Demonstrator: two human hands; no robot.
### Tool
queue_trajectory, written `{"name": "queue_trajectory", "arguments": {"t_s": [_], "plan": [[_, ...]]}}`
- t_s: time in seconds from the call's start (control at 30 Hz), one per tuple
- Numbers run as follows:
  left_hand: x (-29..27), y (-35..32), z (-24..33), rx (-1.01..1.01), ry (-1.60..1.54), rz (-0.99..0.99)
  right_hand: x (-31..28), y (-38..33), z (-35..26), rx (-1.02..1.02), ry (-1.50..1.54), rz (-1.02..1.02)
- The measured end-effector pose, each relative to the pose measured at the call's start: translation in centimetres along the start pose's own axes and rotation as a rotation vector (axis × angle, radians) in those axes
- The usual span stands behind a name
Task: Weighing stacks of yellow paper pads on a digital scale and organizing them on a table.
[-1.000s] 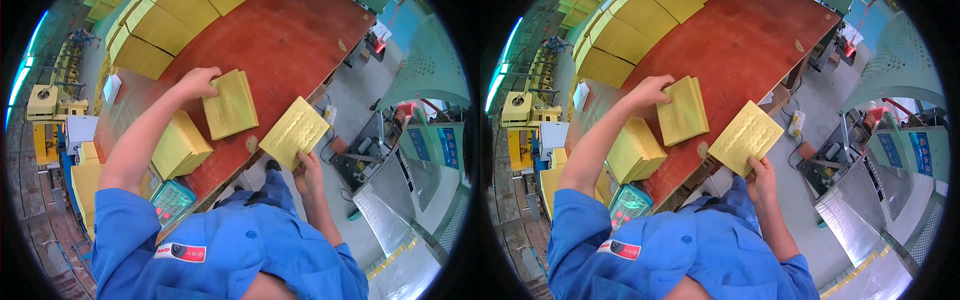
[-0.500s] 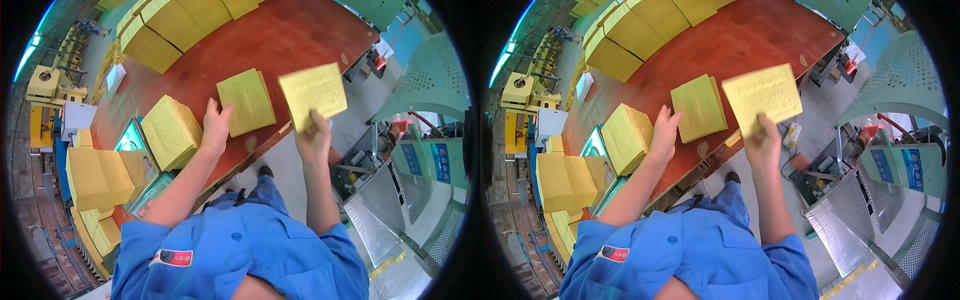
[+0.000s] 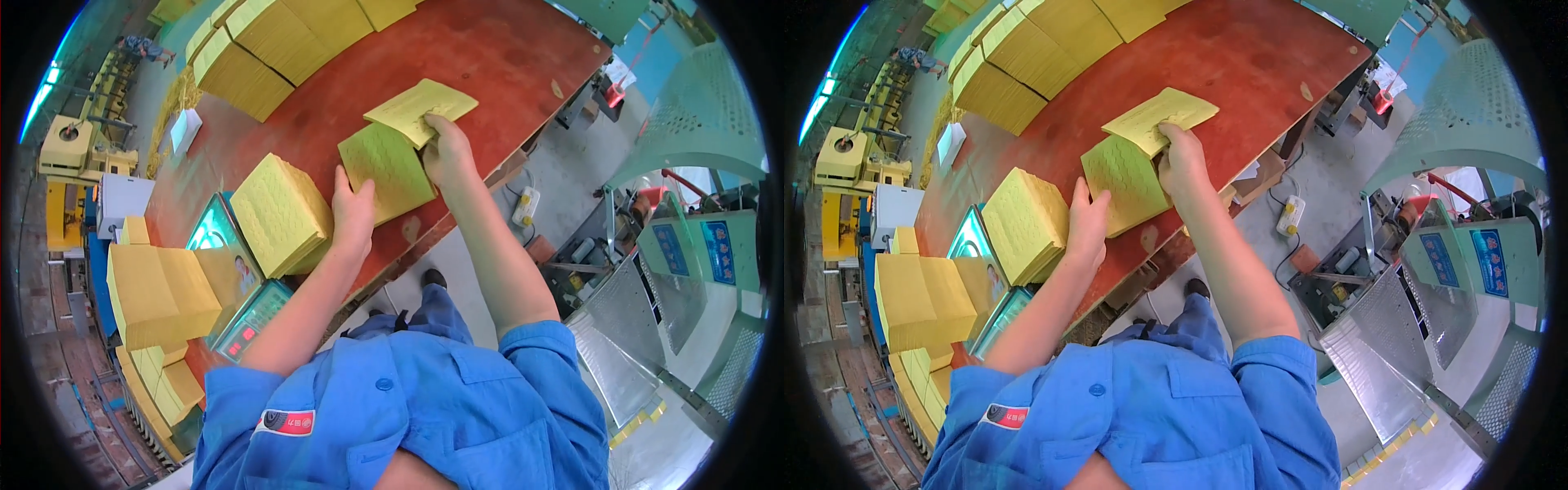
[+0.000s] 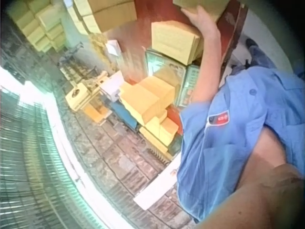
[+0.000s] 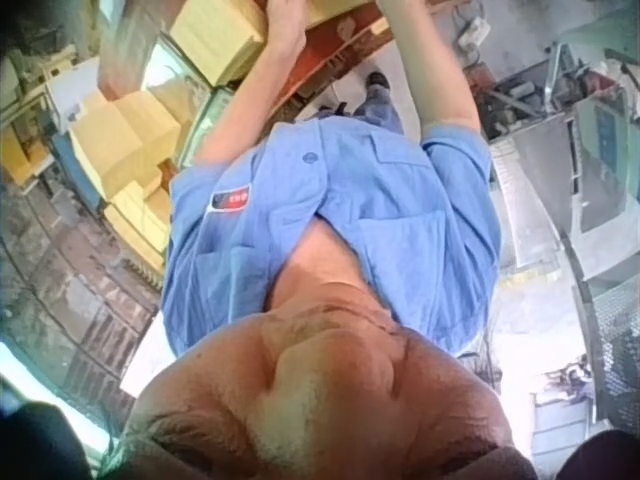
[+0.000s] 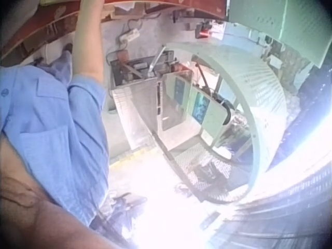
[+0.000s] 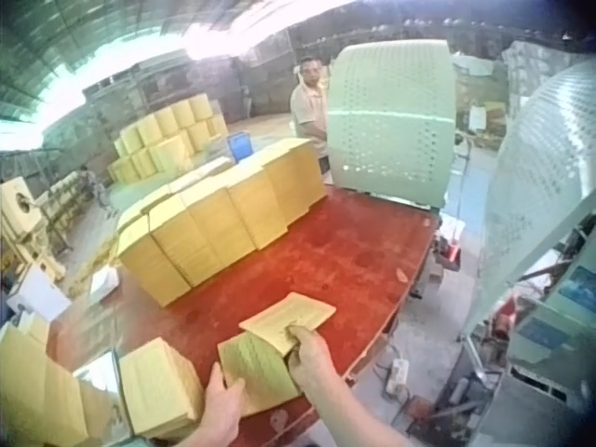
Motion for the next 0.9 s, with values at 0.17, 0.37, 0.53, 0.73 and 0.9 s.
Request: {"name": "queue_trajectory", "arguments": {"t_s": [0.17, 0.37, 0.53, 0.73, 0.9], "plan": [[-0.7, -0.7, -0.2, -0.038, -0.181, -0.03, -3.1, -6.6, -4.1, -0.204, 0.03, 0.05], [1.3, -5.8, 2.2, 0.046, -0.065, -0.054, -3.7, -13.7, -0.1, -0.202, -0.024, 0.074], [1.4, -9.0, 2.4, -0.245, -0.386, -0.115, -1.5, -17.0, 4.5, -0.121, -0.063, -0.051], [0.2, -9.0, 5.3, 0.146, 0.158, -0.322, -6.6, -16.7, 0.7, -0.175, -0.236, -0.272], [0.0, -10.6, 7.1, 0.348, 0.095, -0.413, -5.6, -17.1, -6.1, -0.192, -0.769, -0.35]]}}
Point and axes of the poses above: each hand's wrist, its own y-axis towards the middle knuckle, its own x-axis out of the palm, z = x × y, the point moved 9 cm from there along y, towards the middle knuckle, and after that the axes turned 10 degrees about -y, right-handed, at the moved point
